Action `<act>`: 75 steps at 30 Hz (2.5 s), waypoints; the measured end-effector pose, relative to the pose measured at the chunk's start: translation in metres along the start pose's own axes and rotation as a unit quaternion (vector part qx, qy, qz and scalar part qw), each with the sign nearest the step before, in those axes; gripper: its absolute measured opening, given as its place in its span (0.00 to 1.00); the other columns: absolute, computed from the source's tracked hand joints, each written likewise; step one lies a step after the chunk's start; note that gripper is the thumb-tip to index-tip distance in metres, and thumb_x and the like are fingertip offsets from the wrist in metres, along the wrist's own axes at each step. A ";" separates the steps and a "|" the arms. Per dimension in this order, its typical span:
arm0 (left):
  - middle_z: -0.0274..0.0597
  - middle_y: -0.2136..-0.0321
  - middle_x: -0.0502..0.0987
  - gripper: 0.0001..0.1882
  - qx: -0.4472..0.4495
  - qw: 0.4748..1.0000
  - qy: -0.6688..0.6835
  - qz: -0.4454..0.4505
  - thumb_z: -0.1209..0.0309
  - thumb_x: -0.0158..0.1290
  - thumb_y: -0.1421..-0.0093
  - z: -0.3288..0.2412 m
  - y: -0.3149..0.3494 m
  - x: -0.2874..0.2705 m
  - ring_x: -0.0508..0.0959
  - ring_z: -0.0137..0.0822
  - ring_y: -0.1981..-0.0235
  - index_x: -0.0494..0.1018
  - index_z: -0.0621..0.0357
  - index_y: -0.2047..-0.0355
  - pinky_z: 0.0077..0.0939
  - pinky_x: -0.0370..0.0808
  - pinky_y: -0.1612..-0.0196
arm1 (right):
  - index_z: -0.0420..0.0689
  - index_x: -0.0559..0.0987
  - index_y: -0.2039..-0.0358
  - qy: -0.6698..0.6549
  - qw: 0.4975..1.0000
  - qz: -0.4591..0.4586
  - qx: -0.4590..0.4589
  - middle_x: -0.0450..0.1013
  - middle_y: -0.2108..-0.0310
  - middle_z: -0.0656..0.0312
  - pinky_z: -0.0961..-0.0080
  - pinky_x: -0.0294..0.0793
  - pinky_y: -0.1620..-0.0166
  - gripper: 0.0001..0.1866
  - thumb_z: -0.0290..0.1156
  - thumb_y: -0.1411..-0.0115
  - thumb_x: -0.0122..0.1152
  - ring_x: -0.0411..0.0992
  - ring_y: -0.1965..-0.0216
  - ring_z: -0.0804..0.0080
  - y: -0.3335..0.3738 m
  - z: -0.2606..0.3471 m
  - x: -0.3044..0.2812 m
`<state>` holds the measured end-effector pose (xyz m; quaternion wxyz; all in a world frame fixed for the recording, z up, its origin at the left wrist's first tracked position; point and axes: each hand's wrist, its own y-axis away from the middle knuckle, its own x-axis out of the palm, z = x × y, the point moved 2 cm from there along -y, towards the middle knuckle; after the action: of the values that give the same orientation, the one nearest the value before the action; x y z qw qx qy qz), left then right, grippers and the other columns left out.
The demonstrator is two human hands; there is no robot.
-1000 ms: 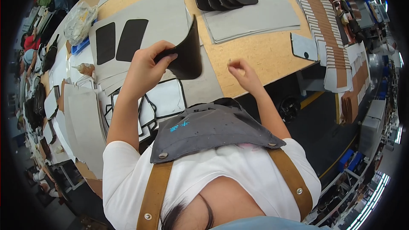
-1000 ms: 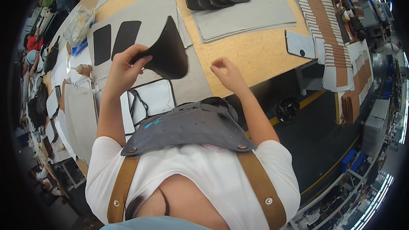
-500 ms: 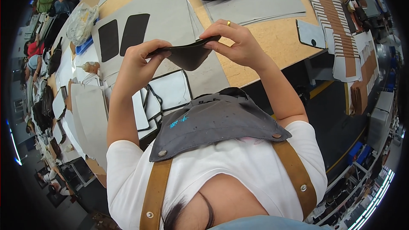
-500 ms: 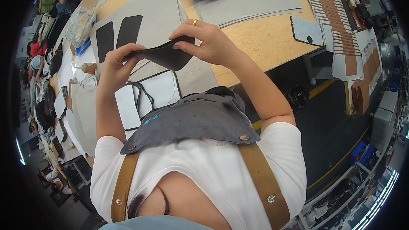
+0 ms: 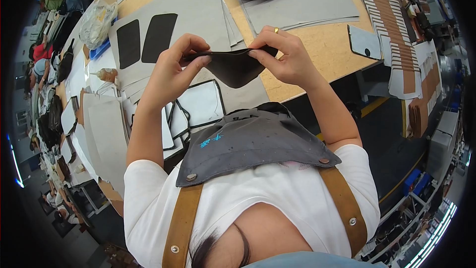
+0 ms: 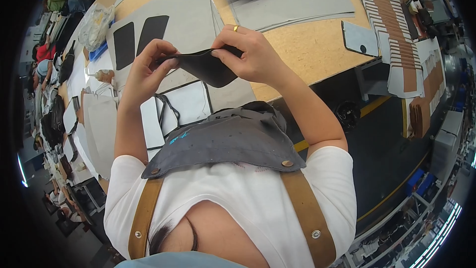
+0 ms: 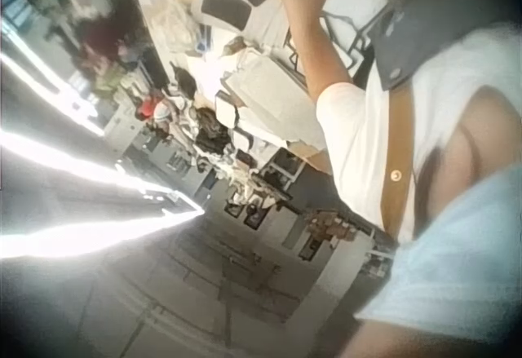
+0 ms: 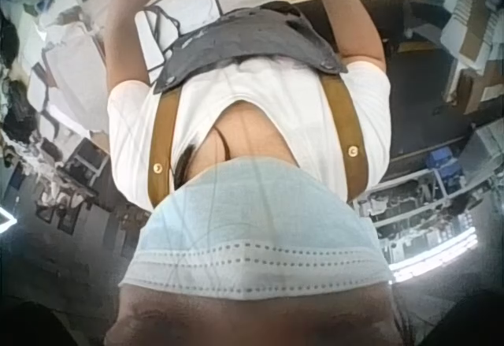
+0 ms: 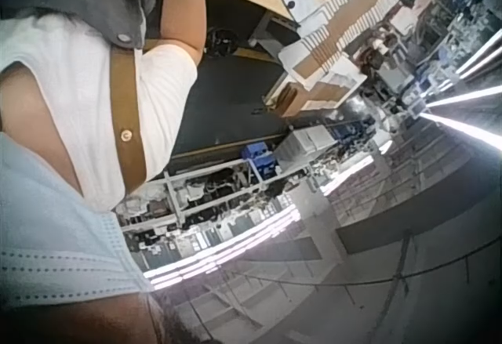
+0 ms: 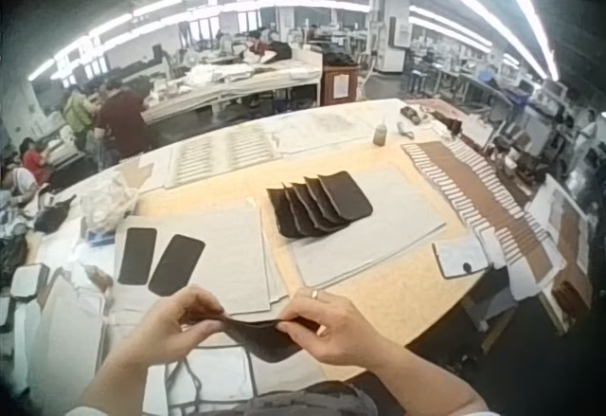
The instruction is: The recorder is aligning and assembling multiple leather and plastic components to prepare them for sewing.
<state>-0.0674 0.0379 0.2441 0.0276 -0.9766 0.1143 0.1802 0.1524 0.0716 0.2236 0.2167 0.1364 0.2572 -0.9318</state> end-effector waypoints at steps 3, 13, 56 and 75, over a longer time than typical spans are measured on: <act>0.40 0.71 0.75 0.07 0.009 1.000 -0.003 0.004 0.79 0.52 0.45 0.005 -0.001 0.003 0.75 0.28 0.68 0.68 0.64 0.66 0.21 0.72 0.62 | 0.41 0.74 0.72 0.026 0.999 0.015 -0.020 0.71 0.76 0.60 0.78 0.69 0.76 0.04 0.25 0.49 0.59 0.70 0.75 0.70 0.001 -0.001 -0.002; 0.41 0.73 0.75 0.05 0.033 0.997 -0.058 0.028 0.80 0.51 0.45 -0.003 -0.001 0.010 0.75 0.30 0.70 0.68 0.65 0.67 0.22 0.73 0.63 | 0.48 0.73 0.71 0.213 0.968 0.001 -0.134 0.65 0.67 0.68 0.72 0.56 0.54 0.09 0.31 0.51 0.64 0.61 0.60 0.70 0.003 0.002 0.009; 0.33 0.72 0.73 0.05 -0.001 0.995 0.075 0.063 0.78 0.53 0.46 -0.001 -0.011 -0.006 0.72 0.23 0.68 0.71 0.64 0.68 0.17 0.69 0.62 | 0.44 0.74 0.65 0.004 1.000 0.022 0.015 0.70 0.64 0.66 0.75 0.61 0.54 0.11 0.26 0.51 0.63 0.64 0.57 0.71 0.003 -0.004 -0.003; 0.34 0.72 0.73 0.06 -0.011 0.992 0.109 0.063 0.77 0.54 0.45 0.006 -0.013 0.001 0.72 0.24 0.68 0.71 0.64 0.67 0.17 0.69 0.62 | 0.41 0.75 0.71 0.008 1.000 -0.018 0.000 0.72 0.74 0.64 0.79 0.64 0.64 0.05 0.20 0.50 0.61 0.66 0.70 0.73 0.008 -0.001 -0.001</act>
<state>-0.0654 0.0509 0.2382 -0.0067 -0.9815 0.1759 0.0750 0.1577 0.0661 0.2198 0.1978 0.1391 0.2611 -0.9345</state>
